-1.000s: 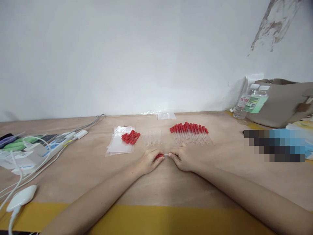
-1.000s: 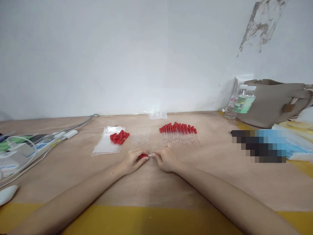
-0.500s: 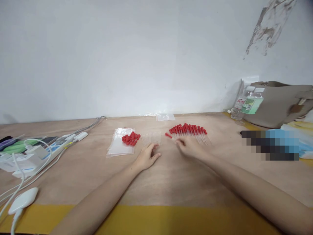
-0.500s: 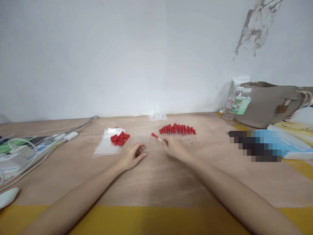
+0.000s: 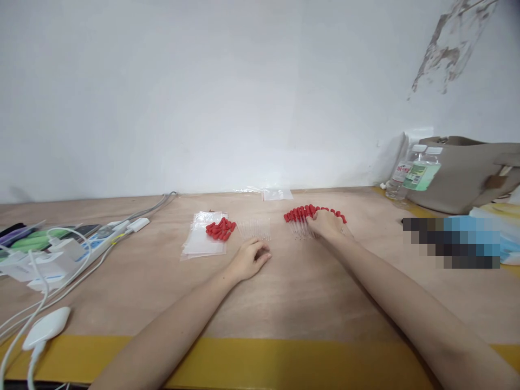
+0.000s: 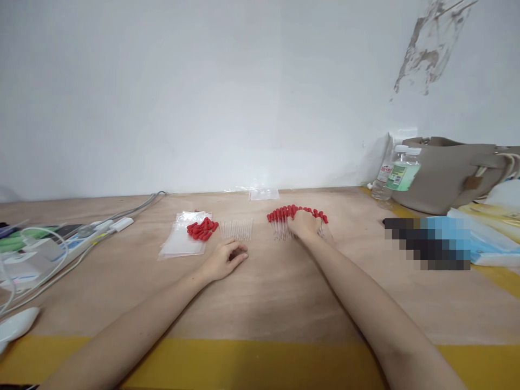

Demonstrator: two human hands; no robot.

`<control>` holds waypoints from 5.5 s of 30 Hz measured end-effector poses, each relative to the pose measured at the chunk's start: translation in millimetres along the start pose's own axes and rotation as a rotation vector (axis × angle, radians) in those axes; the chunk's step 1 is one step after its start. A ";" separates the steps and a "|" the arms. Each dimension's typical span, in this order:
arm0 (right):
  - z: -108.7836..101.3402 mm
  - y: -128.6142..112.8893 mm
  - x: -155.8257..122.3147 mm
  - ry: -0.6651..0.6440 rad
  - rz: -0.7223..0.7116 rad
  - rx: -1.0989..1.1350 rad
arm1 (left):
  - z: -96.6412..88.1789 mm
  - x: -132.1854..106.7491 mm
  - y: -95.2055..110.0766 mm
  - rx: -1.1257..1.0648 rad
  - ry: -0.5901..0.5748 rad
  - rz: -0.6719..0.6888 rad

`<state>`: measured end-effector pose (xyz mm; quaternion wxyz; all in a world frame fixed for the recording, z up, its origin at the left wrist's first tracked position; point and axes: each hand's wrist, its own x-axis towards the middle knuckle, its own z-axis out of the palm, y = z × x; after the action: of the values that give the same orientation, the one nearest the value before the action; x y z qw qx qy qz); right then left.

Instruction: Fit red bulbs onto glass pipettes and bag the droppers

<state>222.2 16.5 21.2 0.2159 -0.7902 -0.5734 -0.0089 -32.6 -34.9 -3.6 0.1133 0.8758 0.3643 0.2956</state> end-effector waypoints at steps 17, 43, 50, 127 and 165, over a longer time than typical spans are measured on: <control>30.7 -100.7 -29.1 -0.217 -0.141 0.073 | -19.8 4.8 -14.0 0.569 0.323 -0.217; 1.7 -4.3 -70.0 -0.091 -0.662 0.536 | -23.7 3.8 -10.0 0.335 0.331 -0.098; -0.2 15.5 -89.3 -0.046 -0.736 0.415 | 0.0 -0.4 21.1 -0.039 -0.022 0.045; -39.6 -12.4 -92.7 -0.452 -0.774 0.270 | -4.6 -4.6 13.3 -0.123 -0.027 0.021; 22.0 -92.7 -41.4 -0.172 -0.232 0.005 | -43.1 2.1 -50.2 0.560 0.467 -0.339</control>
<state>118.5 9.9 21.2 0.1656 -0.7159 -0.6774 0.0352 -86.0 1.5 11.0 -0.1684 0.7096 0.5860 0.3531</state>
